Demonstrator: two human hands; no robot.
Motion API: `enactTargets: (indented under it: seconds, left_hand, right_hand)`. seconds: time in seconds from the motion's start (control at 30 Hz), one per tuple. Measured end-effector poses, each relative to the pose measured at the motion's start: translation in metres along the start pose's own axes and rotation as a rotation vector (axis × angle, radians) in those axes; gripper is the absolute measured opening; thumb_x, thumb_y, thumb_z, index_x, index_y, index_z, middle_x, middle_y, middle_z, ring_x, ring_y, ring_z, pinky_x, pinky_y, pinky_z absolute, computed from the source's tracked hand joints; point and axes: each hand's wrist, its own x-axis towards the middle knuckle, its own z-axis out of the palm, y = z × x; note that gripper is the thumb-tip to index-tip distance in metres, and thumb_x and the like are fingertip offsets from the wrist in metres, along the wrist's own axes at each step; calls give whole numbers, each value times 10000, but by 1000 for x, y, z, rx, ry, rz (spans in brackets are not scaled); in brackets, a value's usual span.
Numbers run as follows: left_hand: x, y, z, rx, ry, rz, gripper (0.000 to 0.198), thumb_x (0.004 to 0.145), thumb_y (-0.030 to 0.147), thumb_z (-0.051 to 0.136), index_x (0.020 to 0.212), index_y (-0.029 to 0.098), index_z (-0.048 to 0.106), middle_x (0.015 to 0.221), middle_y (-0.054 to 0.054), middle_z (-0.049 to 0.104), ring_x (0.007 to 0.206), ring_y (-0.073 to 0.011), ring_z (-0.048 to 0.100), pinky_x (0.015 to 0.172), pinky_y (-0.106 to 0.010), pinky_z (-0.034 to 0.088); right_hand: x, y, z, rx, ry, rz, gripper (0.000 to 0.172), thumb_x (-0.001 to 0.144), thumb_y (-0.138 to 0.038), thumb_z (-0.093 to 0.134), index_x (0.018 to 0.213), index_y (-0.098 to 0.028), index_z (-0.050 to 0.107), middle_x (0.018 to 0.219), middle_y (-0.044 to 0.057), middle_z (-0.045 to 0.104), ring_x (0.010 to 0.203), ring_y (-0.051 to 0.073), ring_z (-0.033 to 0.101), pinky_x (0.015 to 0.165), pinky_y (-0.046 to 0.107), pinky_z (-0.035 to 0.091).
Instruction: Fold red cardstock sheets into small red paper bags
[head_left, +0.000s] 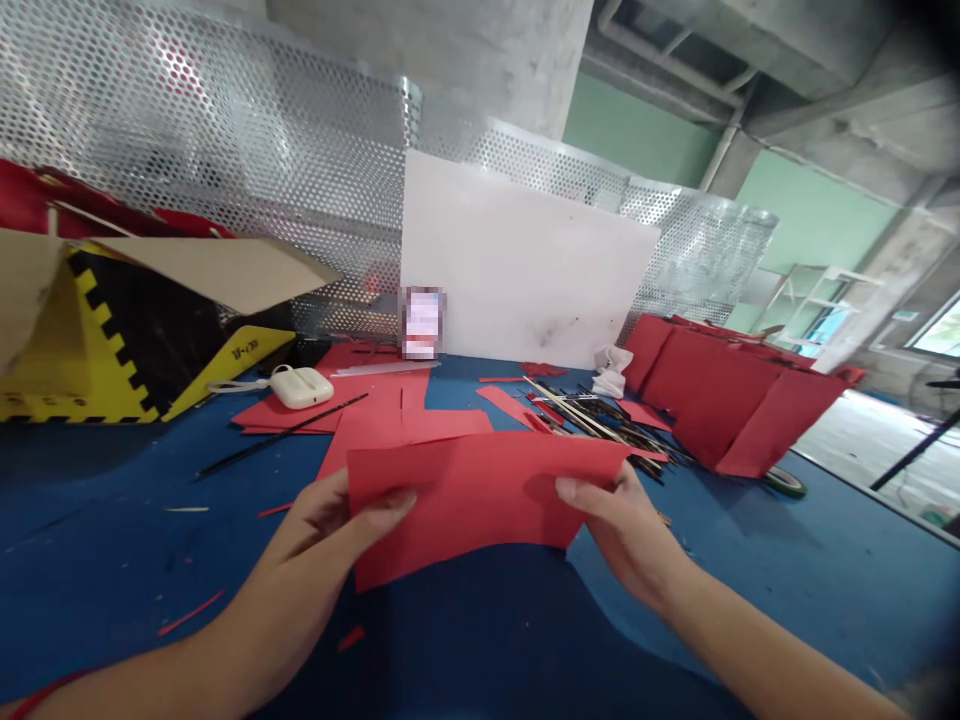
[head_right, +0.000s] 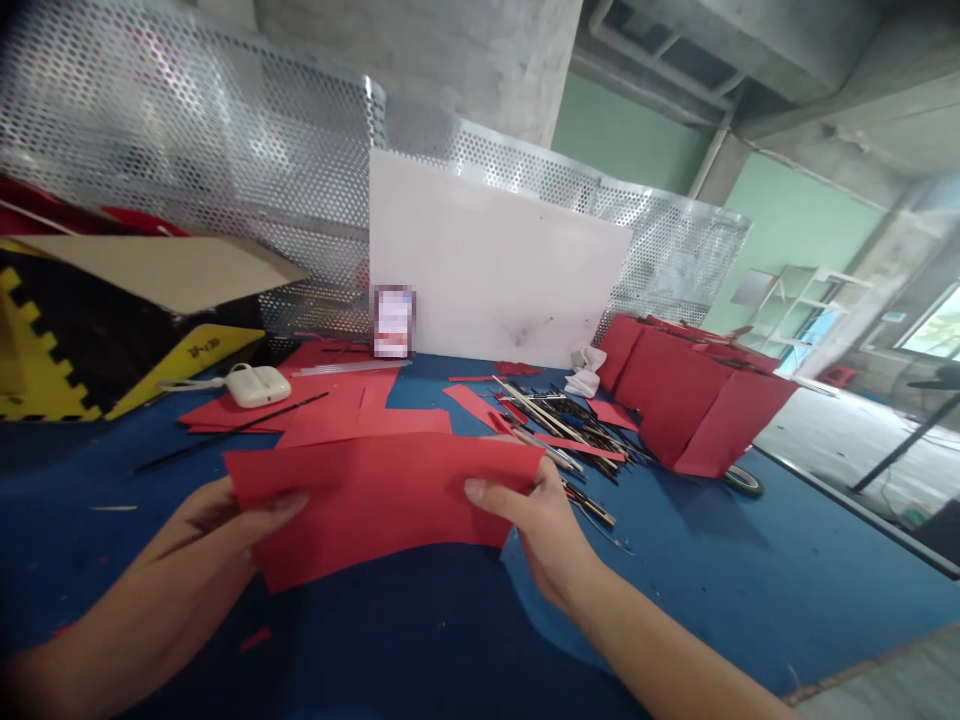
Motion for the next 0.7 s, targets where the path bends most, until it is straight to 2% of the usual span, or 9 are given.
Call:
enactTargets:
  seconds: [0.1, 0.2, 0.27, 0.37, 0.47, 0.7]
  left_hand:
    - [-1, 1, 0, 19, -121, -42, 334, 637, 395, 829, 928, 263, 731, 895, -24, 767, 921, -296, 701, 788, -360, 578]
    - [-3, 1, 1, 77, -222, -78, 378, 714, 384, 782, 1055, 235, 715, 1025, -52, 750, 1010, -307, 675, 888, -394, 541]
    - [-5, 2, 1, 56, -239, -65, 439, 754, 383, 751, 1161, 239, 674, 1126, -57, 719, 1074, -308, 647, 934, -405, 516]
    - [-6, 0, 0, 40, -203, -79, 526, 779, 398, 727, 1272, 268, 596, 1204, -51, 686, 1104, -303, 632, 924, -403, 523]
    - [-6, -2, -1, 110, -191, -74, 549, 782, 439, 716, 1288, 278, 575, 1234, -49, 670, 1107, -300, 630, 903, -389, 535]
    - [-4, -3, -1, 339, 17, -76, 443, 695, 539, 745, 1051, 277, 705, 1100, -50, 732, 1067, -348, 645, 890, -417, 532]
  right_hand:
    - [0, 1, -3, 9, -23, -26, 310, 574, -340, 852, 839, -234, 731, 900, 43, 757, 899, 265, 693, 864, 418, 531]
    - [-3, 4, -2, 1, 2, 29, 314, 560, -318, 867, 834, -233, 739, 898, 38, 758, 906, 258, 689, 877, 406, 523]
    - [-8, 4, 1, 17, 34, 45, 339, 550, -306, 877, 854, -236, 744, 898, 33, 758, 905, 252, 687, 866, 393, 527]
    - [-13, 4, 5, 6, 54, 25, 337, 545, -307, 884, 844, -233, 747, 864, 29, 757, 865, 243, 687, 829, 379, 538]
    - [-13, 6, 5, -11, 84, 23, 347, 553, -314, 881, 861, -233, 742, 887, 27, 756, 886, 249, 685, 838, 381, 537]
    - [-11, 18, 4, -8, 68, 62, 423, 605, -351, 855, 991, -243, 718, 1025, 37, 747, 1006, 277, 668, 907, 413, 518]
